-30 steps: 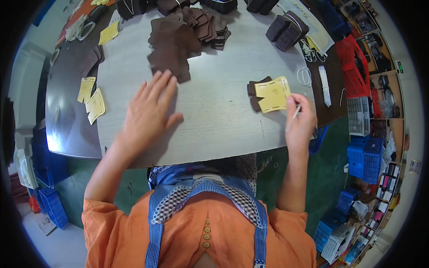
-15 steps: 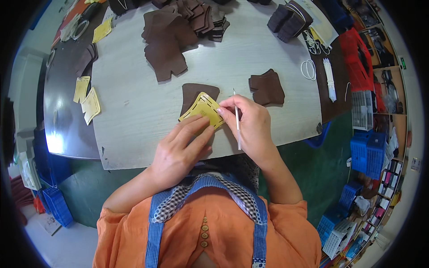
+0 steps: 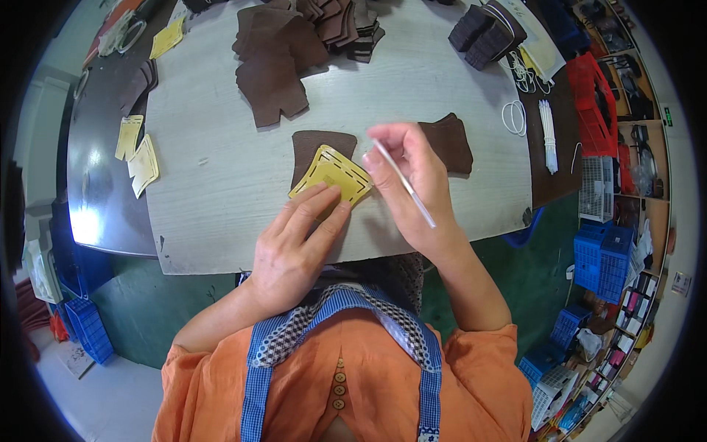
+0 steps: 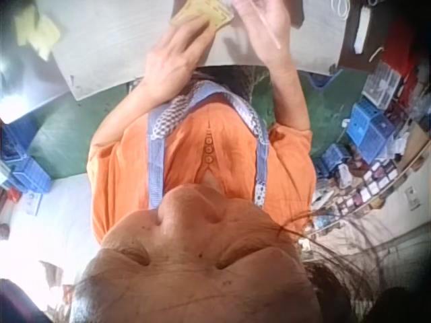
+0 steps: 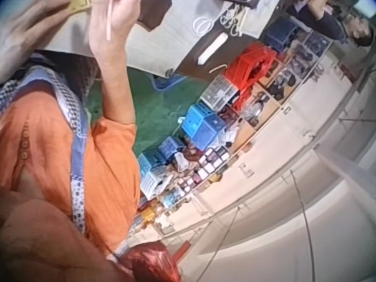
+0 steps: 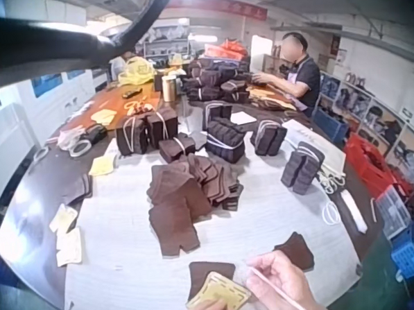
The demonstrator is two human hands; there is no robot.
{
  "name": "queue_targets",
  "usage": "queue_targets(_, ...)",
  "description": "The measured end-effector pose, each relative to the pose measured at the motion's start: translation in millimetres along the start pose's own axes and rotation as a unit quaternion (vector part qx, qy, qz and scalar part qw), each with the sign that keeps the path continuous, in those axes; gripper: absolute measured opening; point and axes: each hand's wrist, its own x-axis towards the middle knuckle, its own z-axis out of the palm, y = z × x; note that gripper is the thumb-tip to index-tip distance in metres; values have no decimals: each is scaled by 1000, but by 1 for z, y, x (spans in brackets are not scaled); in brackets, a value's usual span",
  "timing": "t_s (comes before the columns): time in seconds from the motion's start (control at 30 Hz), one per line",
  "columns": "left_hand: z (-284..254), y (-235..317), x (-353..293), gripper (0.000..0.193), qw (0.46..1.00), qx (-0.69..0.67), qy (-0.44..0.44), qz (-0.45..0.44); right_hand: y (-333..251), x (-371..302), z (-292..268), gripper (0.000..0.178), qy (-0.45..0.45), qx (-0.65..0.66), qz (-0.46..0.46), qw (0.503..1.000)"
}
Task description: Apply adhesive to shoe components and stack them together as part of the manufacturing process.
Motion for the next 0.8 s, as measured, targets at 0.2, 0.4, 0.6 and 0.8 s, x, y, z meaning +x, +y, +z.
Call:
queue_targets(0.2, -1, 0, 1, 44, 1000, 4, 0, -7, -5, -3, 0, 18, -31, -47, 7, 998)
queue_targets(0.4, 0, -1, 1, 44, 1000, 4, 8, -11, 1, -1, 1, 22, -40, -43, 18, 998)
queue_targets(0.6, 0, 0, 3, 42, 1000, 17, 9, -13, 0, 15, 17, 22, -47, -231, -119, 965)
queue_targets(0.8, -4, 0, 4, 40, 1000, 26, 1, -14, 4, 13, 16, 19, -58, -268, -129, 953)
